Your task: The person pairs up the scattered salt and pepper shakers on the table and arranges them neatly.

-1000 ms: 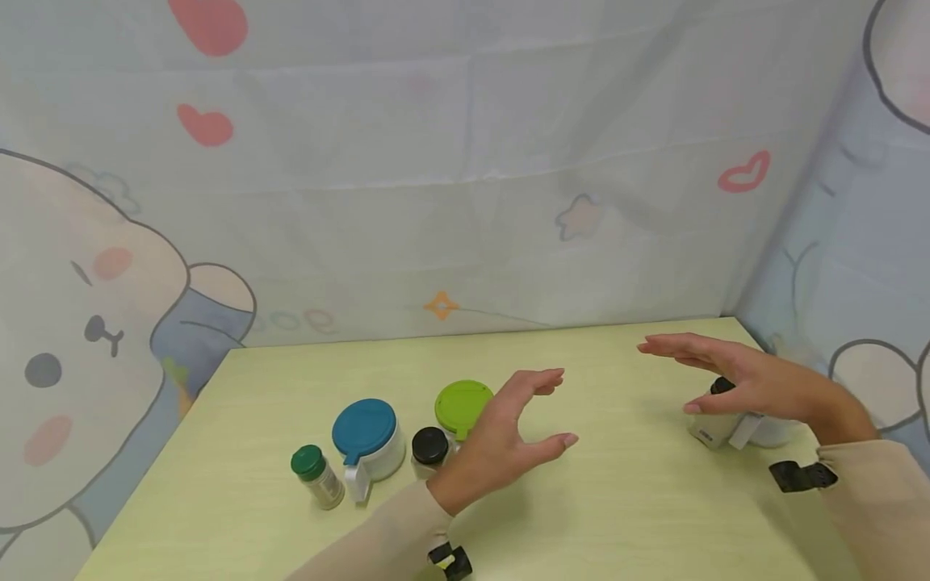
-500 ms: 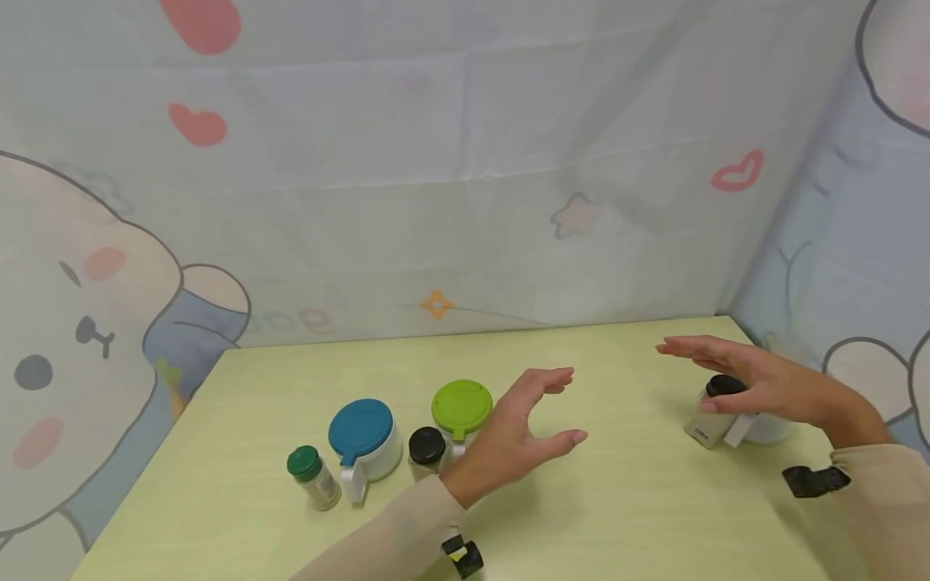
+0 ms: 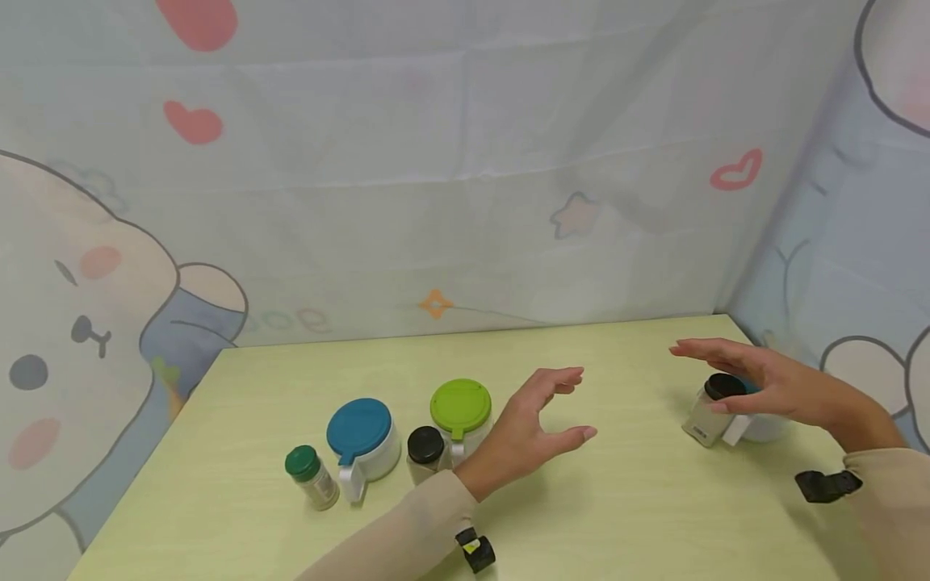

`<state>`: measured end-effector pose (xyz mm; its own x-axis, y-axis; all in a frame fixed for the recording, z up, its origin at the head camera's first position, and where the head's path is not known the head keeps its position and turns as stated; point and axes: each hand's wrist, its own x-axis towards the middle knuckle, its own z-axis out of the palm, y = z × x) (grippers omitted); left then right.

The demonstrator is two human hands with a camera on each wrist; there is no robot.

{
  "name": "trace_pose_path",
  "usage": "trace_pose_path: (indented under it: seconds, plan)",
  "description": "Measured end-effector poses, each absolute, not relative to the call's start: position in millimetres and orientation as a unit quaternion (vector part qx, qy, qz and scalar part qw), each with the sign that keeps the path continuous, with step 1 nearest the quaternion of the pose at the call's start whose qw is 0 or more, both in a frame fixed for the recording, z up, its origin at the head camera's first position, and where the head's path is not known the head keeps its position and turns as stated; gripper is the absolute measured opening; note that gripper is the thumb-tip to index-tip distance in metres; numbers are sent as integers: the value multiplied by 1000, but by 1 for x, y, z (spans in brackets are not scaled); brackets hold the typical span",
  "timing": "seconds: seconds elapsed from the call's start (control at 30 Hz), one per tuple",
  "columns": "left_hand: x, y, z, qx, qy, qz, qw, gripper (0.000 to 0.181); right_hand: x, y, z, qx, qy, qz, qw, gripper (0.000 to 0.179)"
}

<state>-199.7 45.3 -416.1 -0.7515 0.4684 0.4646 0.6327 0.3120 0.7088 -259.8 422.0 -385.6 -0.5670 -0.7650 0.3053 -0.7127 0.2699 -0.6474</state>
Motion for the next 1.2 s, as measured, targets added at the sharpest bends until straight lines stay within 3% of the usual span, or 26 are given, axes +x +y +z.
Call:
trace_pose_path:
  seconds: [1.2]
  plan:
    - [-212, 82, -432, -361, -807, -466, 45, 66, -258, 458, -405, -352, 850, -389, 39, 83]
